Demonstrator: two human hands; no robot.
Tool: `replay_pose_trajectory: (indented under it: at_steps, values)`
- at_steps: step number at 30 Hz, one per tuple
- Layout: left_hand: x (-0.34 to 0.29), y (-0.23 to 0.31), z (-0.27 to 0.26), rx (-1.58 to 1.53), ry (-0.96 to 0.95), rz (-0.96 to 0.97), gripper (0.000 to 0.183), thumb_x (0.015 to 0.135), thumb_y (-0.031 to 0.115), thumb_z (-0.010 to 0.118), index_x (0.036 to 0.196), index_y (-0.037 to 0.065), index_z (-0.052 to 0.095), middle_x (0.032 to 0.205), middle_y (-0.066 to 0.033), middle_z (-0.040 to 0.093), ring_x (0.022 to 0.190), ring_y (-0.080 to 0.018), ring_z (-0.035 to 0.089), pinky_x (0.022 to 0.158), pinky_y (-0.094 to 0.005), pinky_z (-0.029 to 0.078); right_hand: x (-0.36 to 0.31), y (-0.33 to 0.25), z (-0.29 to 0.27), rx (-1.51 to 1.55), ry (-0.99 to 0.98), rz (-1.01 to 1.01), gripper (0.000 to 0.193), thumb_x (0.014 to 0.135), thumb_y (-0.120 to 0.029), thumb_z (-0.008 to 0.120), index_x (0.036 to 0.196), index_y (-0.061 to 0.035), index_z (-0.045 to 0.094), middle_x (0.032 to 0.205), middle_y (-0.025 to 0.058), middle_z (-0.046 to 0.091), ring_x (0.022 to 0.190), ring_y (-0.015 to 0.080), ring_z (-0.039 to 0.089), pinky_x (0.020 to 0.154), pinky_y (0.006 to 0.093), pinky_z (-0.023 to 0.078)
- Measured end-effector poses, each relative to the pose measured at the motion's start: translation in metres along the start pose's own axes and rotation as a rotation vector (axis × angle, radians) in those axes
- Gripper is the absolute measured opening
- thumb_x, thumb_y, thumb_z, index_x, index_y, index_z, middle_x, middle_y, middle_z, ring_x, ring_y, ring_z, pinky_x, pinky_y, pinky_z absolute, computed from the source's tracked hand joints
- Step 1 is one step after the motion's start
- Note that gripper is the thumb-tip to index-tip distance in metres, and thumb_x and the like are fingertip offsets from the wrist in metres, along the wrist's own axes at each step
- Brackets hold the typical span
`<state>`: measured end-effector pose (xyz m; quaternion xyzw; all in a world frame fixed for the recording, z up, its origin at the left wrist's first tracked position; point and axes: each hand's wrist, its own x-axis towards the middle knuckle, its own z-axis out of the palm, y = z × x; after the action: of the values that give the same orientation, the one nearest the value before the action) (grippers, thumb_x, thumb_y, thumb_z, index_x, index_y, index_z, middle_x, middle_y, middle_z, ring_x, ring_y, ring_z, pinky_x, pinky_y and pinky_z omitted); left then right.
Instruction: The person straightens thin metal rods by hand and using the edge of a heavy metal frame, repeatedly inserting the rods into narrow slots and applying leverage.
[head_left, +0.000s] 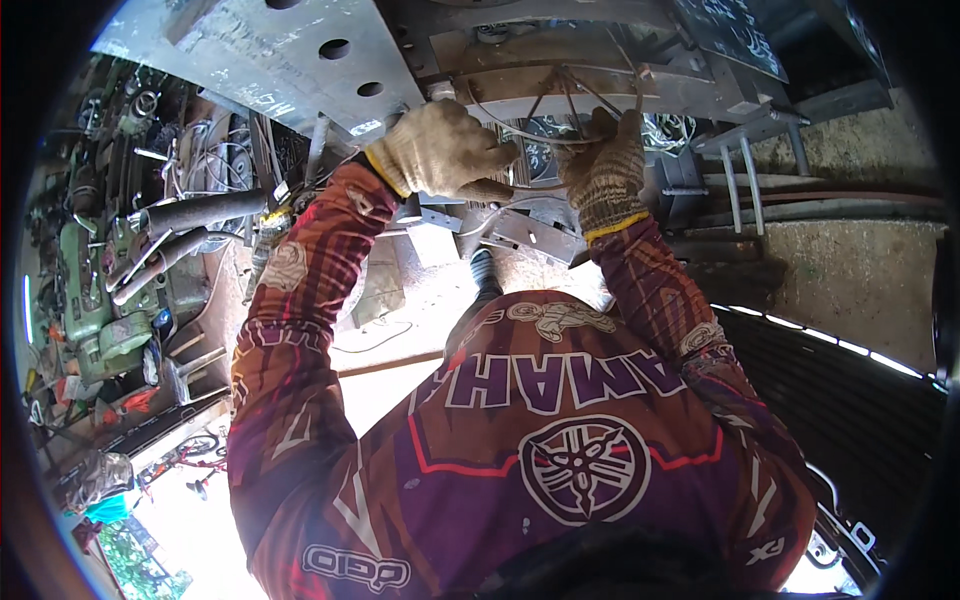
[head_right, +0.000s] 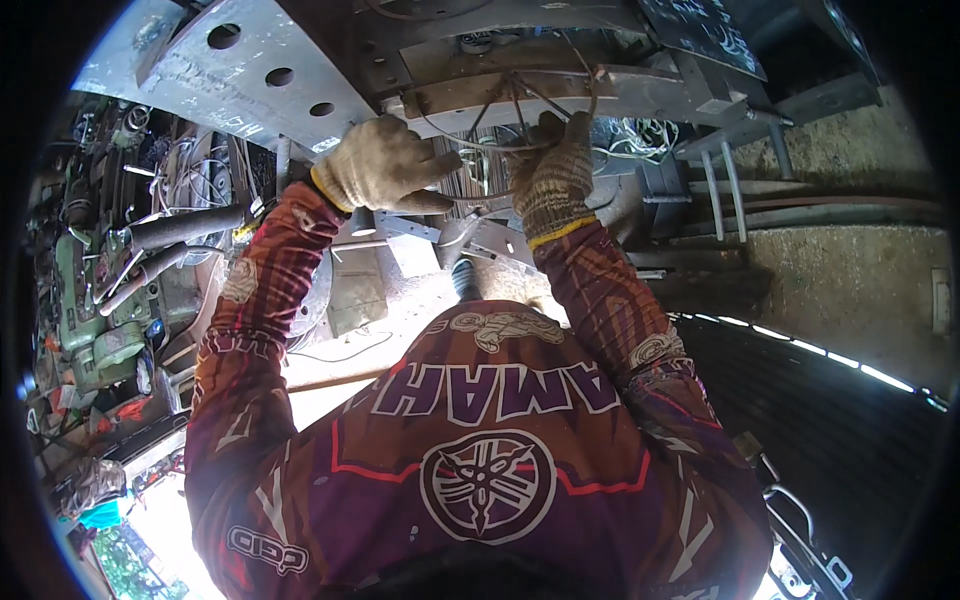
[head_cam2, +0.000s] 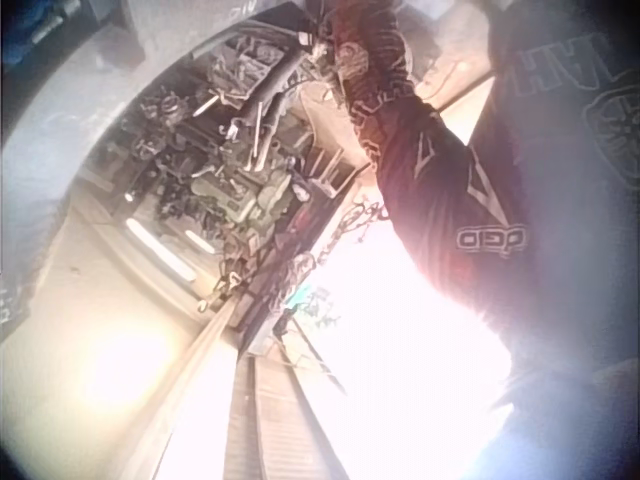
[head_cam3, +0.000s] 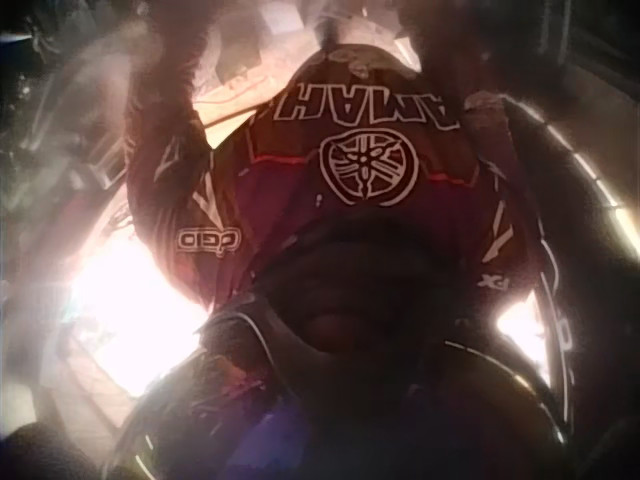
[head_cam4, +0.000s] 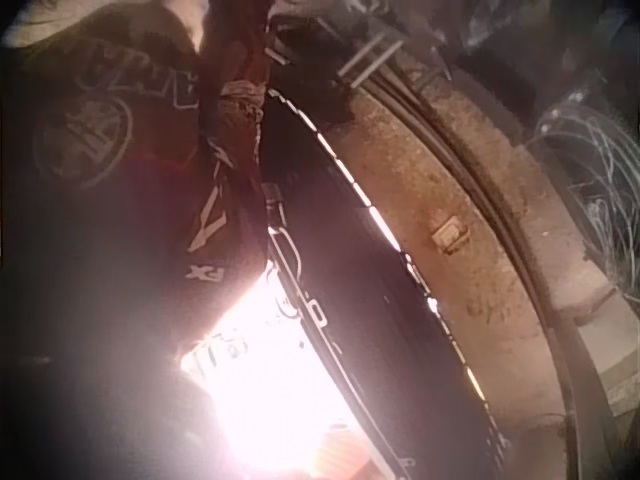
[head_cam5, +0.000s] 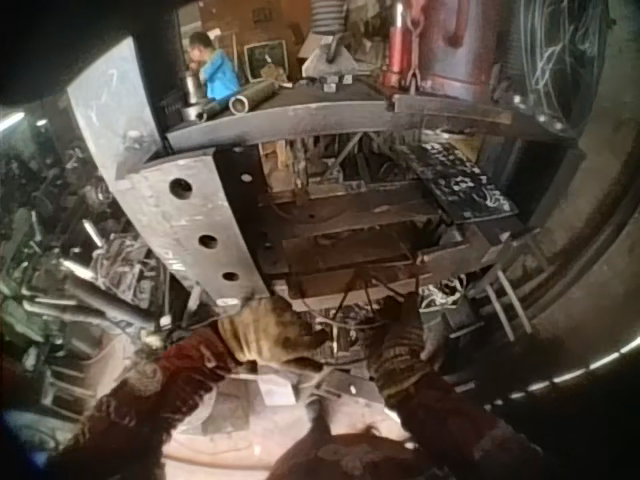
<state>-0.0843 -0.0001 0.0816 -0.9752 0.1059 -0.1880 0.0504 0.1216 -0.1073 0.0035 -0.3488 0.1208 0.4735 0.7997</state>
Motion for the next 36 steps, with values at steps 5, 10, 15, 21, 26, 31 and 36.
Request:
replay_pose_trajectory:
  at_steps: [5,10,15,21,26,31,36]
  values:
    - [-0.011,-0.005,0.014,-0.015,0.006,-0.019,0.052,0.079,0.060,0.071,0.101,0.013,0.068,0.060,0.0018,0.053,0.051,-0.0168,0.055,0.048,-0.0341,0.046,-0.007,0.001,0.008,0.021,0.057,-0.024,0.050,0.098,-0.054,0.056,0.096,-0.0042,0.062,0.072,0.0024,0.058,0.068,0.0194,0.054,0.065,0.0406,0.050]
    - [-0.005,-0.022,0.004,0.029,0.061,0.036,0.055,0.073,0.060,0.076,0.103,0.013,0.070,0.062,0.0032,0.053,0.056,-0.0177,0.056,0.054,-0.0343,0.047,-0.018,0.003,0.022,0.019,0.140,-0.035,0.048,0.098,-0.054,0.055,0.099,-0.0072,0.062,0.075,0.0000,0.055,0.067,0.0172,0.051,0.064,0.0363,0.047]
    - [-0.001,-0.037,-0.003,0.041,0.035,0.055,0.061,0.073,0.063,0.075,0.105,0.011,0.069,0.070,0.0001,0.056,0.064,-0.0203,0.059,0.059,-0.0373,0.048,-0.007,0.005,0.019,0.045,0.158,-0.022,0.039,0.099,-0.053,0.054,0.103,-0.0147,0.060,0.090,-0.0002,0.057,0.079,0.0164,0.052,0.070,0.0366,0.046]
    - [0.004,-0.036,-0.010,0.080,0.002,0.087,0.063,0.080,0.073,0.061,0.100,0.014,0.067,0.072,-0.0026,0.062,0.066,-0.0237,0.065,0.058,-0.0404,0.053,-0.003,0.004,0.013,0.002,0.073,0.006,0.050,0.096,-0.063,0.052,0.102,-0.0142,0.057,0.081,0.0004,0.053,0.072,0.0174,0.051,0.064,0.0358,0.048]
    - [0.012,-0.047,-0.015,0.053,-0.148,0.027,0.064,0.070,0.067,0.075,0.105,0.014,0.068,0.075,-0.0015,0.062,0.069,-0.0238,0.065,0.064,-0.0370,0.054,-0.015,0.004,0.031,0.006,0.175,0.001,0.041,0.097,-0.059,0.054,0.089,-0.0187,0.056,0.072,-0.0064,0.049,0.061,0.0111,0.046,0.057,0.0295,0.042]
    - [0.007,-0.055,0.005,0.075,-0.410,-0.079,0.068,0.070,0.073,0.071,0.111,0.018,0.066,0.086,-0.0014,0.067,0.081,-0.0243,0.068,0.071,-0.0404,0.055,-0.005,0.011,0.029,0.064,0.185,-0.067,0.041,0.096,-0.059,0.056,0.085,-0.0191,0.055,0.068,-0.0062,0.048,0.056,0.0110,0.044,0.053,0.0293,0.042]
    - [-0.003,-0.052,0.007,0.135,-0.280,-0.095,0.078,0.066,0.079,0.068,0.119,0.021,0.066,0.101,-0.0003,0.070,0.094,-0.0241,0.067,0.084,-0.0418,0.055,-0.014,0.014,0.038,0.070,0.189,-0.128,0.043,0.096,-0.058,0.057,0.078,-0.0189,0.053,0.061,-0.0077,0.047,0.049,0.0105,0.043,0.048,0.0302,0.044]
